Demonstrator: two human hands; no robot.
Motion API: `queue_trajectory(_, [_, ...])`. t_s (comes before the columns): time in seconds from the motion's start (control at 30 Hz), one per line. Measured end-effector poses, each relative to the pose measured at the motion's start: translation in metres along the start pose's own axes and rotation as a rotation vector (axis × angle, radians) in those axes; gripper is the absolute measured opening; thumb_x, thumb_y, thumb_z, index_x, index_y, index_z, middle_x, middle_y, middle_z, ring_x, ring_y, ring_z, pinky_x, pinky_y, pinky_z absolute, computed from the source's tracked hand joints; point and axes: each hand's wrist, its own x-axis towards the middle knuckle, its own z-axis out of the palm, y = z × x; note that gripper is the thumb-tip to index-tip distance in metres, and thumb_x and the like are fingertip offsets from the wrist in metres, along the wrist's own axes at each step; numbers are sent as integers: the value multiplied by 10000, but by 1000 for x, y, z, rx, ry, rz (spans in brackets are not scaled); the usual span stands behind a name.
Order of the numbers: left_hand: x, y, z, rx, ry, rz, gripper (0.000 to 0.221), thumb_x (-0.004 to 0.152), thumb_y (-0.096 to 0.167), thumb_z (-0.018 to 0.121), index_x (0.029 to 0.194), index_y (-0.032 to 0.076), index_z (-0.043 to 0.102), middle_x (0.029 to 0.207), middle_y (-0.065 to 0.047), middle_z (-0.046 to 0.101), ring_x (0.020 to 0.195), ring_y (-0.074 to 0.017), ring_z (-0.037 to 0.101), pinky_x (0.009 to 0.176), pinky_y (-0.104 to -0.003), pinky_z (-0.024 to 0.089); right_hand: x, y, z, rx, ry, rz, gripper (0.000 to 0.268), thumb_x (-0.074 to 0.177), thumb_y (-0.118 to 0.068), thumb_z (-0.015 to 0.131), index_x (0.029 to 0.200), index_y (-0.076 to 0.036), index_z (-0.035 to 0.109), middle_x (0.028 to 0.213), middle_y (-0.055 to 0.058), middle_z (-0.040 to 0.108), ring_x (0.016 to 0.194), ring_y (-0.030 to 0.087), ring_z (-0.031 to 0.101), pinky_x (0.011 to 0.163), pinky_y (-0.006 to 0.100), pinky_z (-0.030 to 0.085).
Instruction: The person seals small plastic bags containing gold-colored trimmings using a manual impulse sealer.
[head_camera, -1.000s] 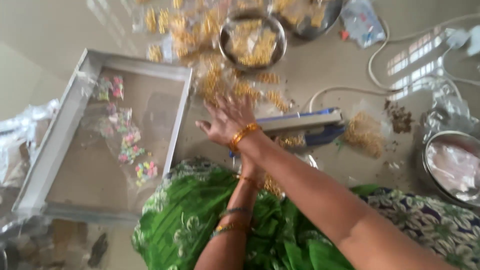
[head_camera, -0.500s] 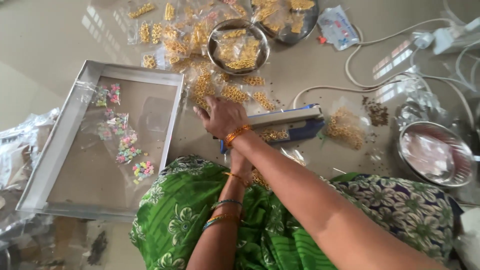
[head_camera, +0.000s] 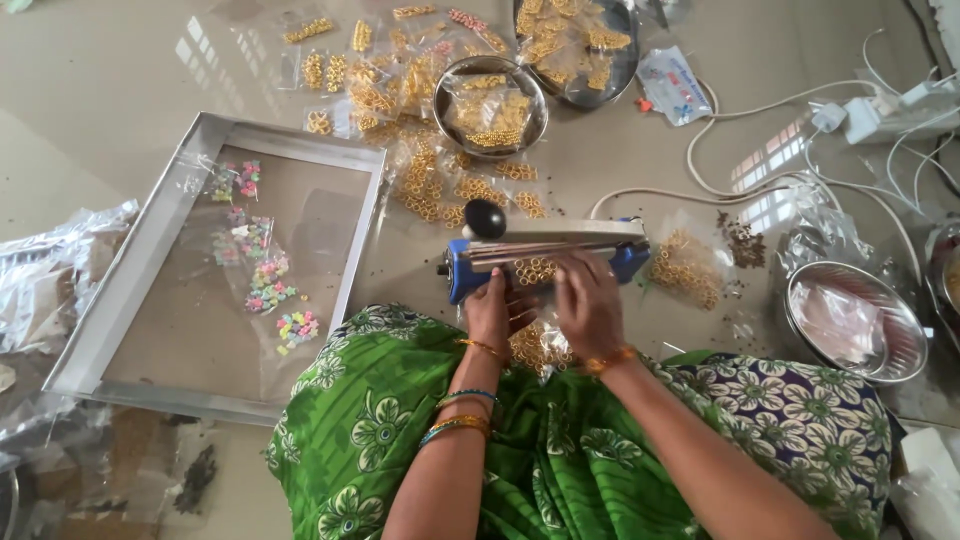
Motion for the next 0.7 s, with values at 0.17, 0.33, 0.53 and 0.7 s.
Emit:
queue_trajectory(0.17, [-10,7,7,-4,63,-28,485,1016,471,511,1094,5,618,873,-135,761,698,-268,753,608,-399,643,7,-14,-4,-380,-144,-124,531,1047,-350,492,1428,19,529,1465,211,539,1396,348,471,1167,495,341])
queue_trajectory(0.33, [26,-11,-11,35,181,39,555,1001,558,532,1054,32,701,913,-72,731,769,-196,705,614,-350,609,12,-31,12,-588,-258,-137,709,1029,-482,393,1508,39,371,1552,244,397,1455,364,343,1188,519,224])
queue_trajectory(0.53, [55,-33,-23,54,135,215,681,981,664,558,1074,5,706,977,-33,757,830,-122,688,697,-279,580,12,-19,19,-558,-321,-433,603,1027,-290,437,1551,4,382,1611,199,453,1529,299,383,1275,483,264])
queue_trajectory(0.7, [-11,19,17,164,-7,-54,455,893,468,709,1040,38,680,942,-143,770,757,-237,765,586,-355,630,37,30,-65,-645,-544,-191,279,1038,-300,477,1111,-149,700,1276,125,688,1188,331,666,980,477,557])
